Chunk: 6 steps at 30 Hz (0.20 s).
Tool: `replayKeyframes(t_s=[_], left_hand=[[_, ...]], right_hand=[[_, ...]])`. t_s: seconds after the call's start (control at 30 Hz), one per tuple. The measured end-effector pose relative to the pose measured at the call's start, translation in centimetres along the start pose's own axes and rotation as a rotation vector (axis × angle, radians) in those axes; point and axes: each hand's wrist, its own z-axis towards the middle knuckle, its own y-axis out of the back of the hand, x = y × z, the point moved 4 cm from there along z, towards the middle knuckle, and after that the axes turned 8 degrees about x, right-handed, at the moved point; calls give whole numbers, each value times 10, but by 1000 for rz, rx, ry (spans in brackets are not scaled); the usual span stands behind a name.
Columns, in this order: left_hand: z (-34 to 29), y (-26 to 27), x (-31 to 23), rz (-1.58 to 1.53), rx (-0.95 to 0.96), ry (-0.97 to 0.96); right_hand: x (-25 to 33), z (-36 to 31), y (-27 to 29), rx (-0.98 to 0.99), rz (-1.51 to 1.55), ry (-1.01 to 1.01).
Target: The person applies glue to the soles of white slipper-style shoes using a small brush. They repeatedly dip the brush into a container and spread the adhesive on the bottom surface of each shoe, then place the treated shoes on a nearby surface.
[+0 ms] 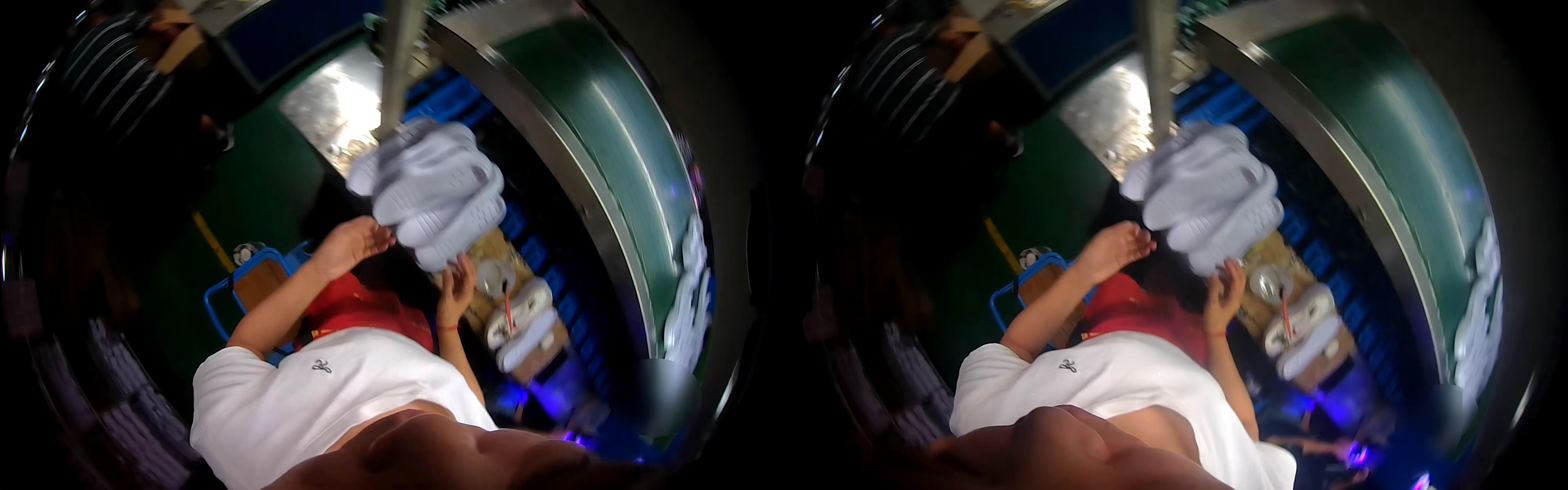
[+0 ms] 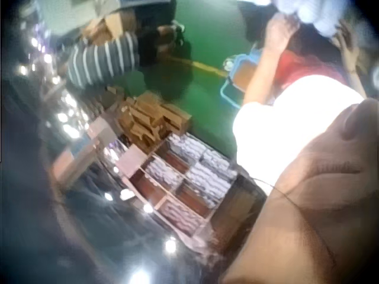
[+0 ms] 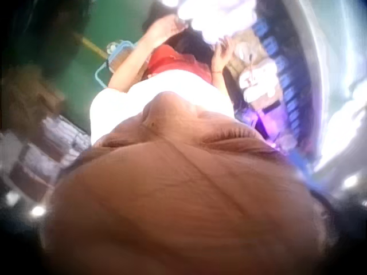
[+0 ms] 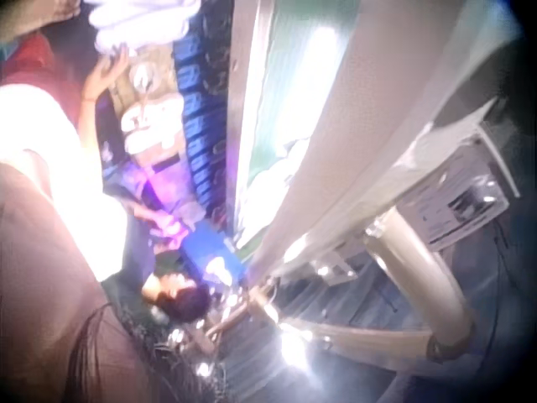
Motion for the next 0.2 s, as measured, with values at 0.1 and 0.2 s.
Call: replayKeyframes(t_s=[0.1, 0.2], left_hand=[[-23, 90, 42, -21, -268, -54], [-90, 238, 118, 44, -517, -49]], right_hand=[[-13, -10, -9, 168, 93, -119], [-45, -24, -23, 455, 166, -154]])
